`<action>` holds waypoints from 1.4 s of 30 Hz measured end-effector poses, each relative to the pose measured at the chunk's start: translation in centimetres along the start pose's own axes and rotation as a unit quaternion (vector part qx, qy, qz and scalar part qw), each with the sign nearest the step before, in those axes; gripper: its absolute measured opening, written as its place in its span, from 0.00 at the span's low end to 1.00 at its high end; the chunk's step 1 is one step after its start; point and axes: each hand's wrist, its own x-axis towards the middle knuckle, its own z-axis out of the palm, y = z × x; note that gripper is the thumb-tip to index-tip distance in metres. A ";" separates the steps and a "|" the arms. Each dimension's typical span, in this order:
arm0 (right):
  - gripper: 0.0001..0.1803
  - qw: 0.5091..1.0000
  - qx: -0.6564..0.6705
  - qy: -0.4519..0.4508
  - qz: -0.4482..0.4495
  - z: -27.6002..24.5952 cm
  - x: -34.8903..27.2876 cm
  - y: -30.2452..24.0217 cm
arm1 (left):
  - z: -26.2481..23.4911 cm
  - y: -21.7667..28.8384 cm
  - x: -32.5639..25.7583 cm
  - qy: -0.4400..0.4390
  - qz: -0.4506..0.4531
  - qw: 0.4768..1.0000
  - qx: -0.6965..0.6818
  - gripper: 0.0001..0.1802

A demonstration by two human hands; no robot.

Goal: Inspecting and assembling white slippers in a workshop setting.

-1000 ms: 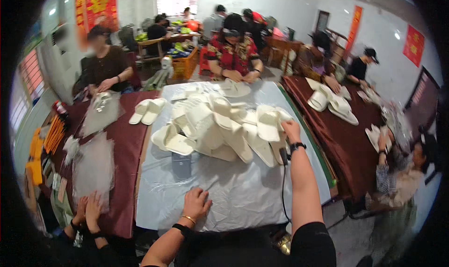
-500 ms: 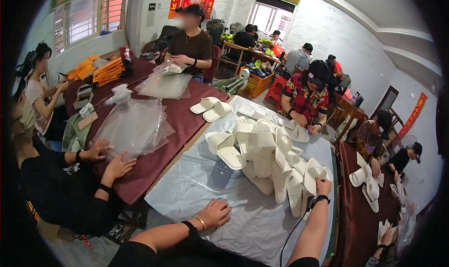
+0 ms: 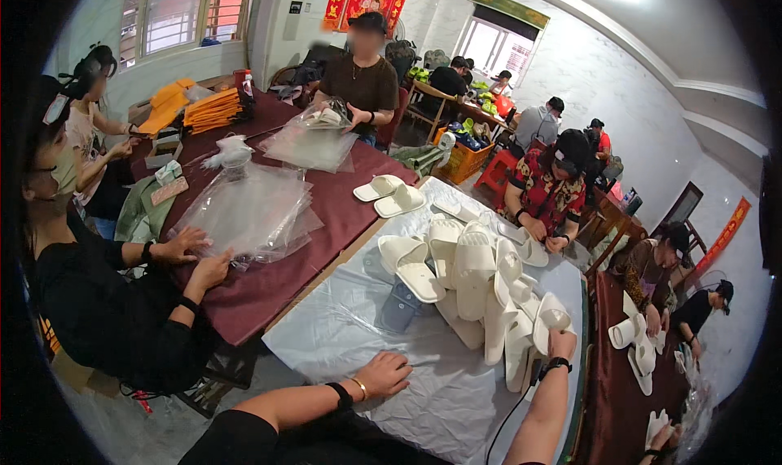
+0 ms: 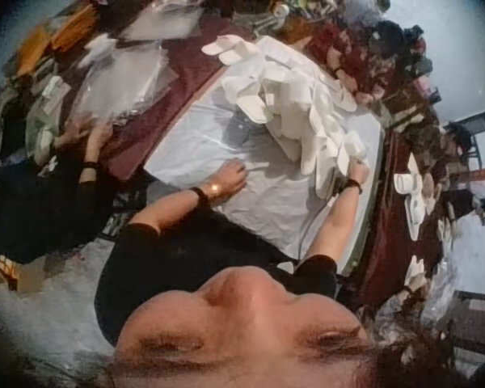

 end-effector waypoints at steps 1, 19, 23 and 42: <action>0.17 1.000 -0.013 -0.019 0.020 0.2 -0.1 -0.4 | -0.1 0.1 0.0 0.000 -0.001 1.000 0.010 0.18; 0.16 0.996 0.068 0.051 0.005 -2.7 -1.6 -5.7 | 0.6 -0.1 -0.2 0.026 -0.008 1.000 0.006 0.16; 0.16 0.985 0.156 0.045 -0.064 -4.7 -0.6 -10.3 | 0.7 -0.2 -0.3 0.024 -0.014 1.000 0.000 0.17; 0.13 0.891 0.275 -0.194 -0.304 1.1 -11.5 -36.9 | 1.2 -0.4 -0.9 0.039 -0.022 0.999 -0.020 0.13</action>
